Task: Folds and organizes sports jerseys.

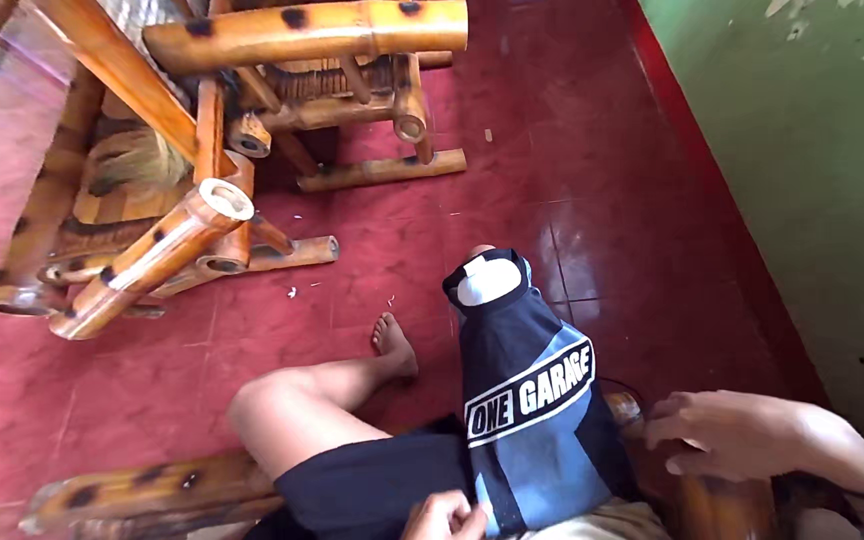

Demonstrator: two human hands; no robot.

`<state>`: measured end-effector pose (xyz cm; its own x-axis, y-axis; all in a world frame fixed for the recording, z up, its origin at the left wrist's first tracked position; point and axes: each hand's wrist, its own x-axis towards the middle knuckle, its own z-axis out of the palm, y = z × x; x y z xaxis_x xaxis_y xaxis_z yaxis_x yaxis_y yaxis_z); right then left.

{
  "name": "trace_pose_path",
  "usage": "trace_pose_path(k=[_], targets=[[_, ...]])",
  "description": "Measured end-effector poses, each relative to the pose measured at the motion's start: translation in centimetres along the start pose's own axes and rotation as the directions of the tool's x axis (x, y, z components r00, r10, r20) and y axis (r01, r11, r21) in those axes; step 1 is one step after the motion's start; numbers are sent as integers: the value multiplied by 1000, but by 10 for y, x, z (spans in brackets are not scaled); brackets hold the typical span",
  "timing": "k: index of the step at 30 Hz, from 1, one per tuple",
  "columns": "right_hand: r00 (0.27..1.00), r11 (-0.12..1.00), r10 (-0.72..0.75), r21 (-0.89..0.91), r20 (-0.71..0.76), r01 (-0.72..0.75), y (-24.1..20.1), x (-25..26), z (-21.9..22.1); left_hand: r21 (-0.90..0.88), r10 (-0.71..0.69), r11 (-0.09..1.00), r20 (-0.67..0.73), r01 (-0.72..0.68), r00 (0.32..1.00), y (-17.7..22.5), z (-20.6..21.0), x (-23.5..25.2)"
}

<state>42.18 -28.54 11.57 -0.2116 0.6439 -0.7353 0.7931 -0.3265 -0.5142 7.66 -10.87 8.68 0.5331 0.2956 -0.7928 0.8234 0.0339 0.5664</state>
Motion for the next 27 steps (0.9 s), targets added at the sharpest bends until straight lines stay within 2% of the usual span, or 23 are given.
trace_pose_path(k=[2, 4, 6, 7, 9, 10, 12, 14, 16, 18, 20, 22, 23, 25, 27], targets=[[993, 996, -47, 72, -112, 55, 1, 8, -19, 42, 79, 996, -157, -73, 984, 12, -12, 16], [930, 985, -102, 97, -354, 146, 6, 30, -34, 32, 185, 982, -305, -184, 934, 24, -20, 43], [837, 976, 29, 194, -546, 93, 2, 63, -45, 17, 223, 971, -407, -237, 886, 36, -23, 77], [808, 958, 131, 283, -574, 46, -1, 81, -49, -42, 193, 972, -425, -232, 884, 42, -22, 93], [791, 894, 273, 447, -547, 1, -4, 115, -50, -285, 85, 937, -377, -203, 922, 51, -17, 121], [783, 856, 311, 516, -539, 16, -4, 129, -49, -422, 51, 882, -359, -211, 932, 55, -14, 134], [754, 727, 374, 676, -540, 124, -3, 149, -45, -618, 16, 750, -341, -237, 940, 59, -9, 155], [759, 478, 449, 844, -471, 242, 6, 160, -50, -729, 0, 630, -343, -267, 939, 60, -10, 167], [773, 246, 512, 926, -375, 286, 15, 167, -63, -795, 7, 536, -331, -283, 944, 60, -15, 172], [802, 166, 489, 939, -344, 301, 23, 169, -72, -834, 37, 474, -301, -283, 953, 60, -20, 176], [792, 199, 452, 912, -411, 360, 30, 170, -74, -859, 44, 431, -285, -275, 958, 58, -20, 178], [729, 266, 481, 873, -488, 409, 40, 169, -75, -874, 41, 400, -284, -276, 958, 53, -17, 179], [685, 333, 513, 855, -517, 396, 44, 166, -78, -872, 35, 396, -299, -288, 954, 51, -15, 179], [585, 547, 567, 796, -580, 259, 46, 152, -85, -848, 5, 428, -343, -312, 939, 48, -12, 175], [517, 756, 533, 651, -670, 64, 43, 131, -95, -798, -21, 518, -370, -306, 929, 46, -12, 165]])
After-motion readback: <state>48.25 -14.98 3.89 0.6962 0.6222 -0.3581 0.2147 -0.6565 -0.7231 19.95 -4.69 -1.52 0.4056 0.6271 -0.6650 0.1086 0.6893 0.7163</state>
